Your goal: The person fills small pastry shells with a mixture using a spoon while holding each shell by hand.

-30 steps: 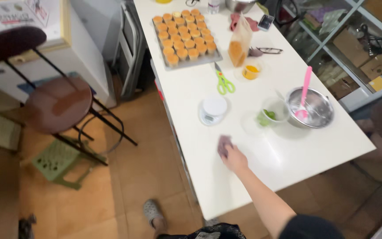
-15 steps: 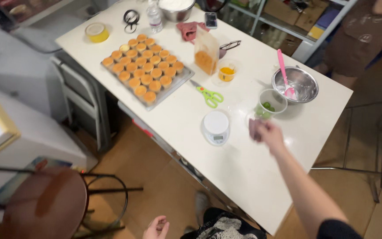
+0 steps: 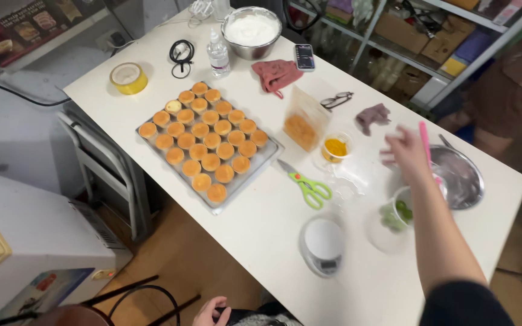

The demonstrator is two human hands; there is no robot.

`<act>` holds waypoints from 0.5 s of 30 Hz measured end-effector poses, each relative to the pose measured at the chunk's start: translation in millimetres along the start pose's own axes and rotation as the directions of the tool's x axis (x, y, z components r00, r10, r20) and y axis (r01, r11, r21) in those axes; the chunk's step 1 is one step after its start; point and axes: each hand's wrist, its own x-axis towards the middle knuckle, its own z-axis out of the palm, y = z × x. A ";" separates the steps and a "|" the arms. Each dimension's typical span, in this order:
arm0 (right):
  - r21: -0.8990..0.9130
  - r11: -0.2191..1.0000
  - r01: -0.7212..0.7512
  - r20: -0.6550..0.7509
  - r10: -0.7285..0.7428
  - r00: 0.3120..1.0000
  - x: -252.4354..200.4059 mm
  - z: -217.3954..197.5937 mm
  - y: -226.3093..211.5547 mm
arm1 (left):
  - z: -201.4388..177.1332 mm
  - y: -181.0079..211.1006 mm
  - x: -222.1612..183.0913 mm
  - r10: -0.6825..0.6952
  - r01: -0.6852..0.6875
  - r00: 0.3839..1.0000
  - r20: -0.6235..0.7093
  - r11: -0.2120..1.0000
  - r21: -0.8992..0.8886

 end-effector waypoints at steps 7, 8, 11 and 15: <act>-0.114 0.941 -0.318 0.614 0.318 0.722 -235.6 83.6 140.6 | -57.9 -14.4 106.7 0.156 -0.151 0.984 0.090 0.987 -0.059; -0.139 0.899 -0.414 0.558 0.417 0.717 -258.8 111.9 149.3 | -68.7 0.0 123.8 0.160 -0.143 0.980 0.122 0.981 -0.135; -0.126 0.805 -0.580 0.368 0.581 0.726 -237.3 167.2 135.5 | -104.3 48.1 175.3 0.246 -0.230 0.954 0.169 0.967 -0.106; -0.028 0.777 -0.628 0.196 0.621 0.759 -223.7 248.8 89.9 | -159.5 78.6 248.9 0.408 -0.406 0.878 0.252 0.912 -0.062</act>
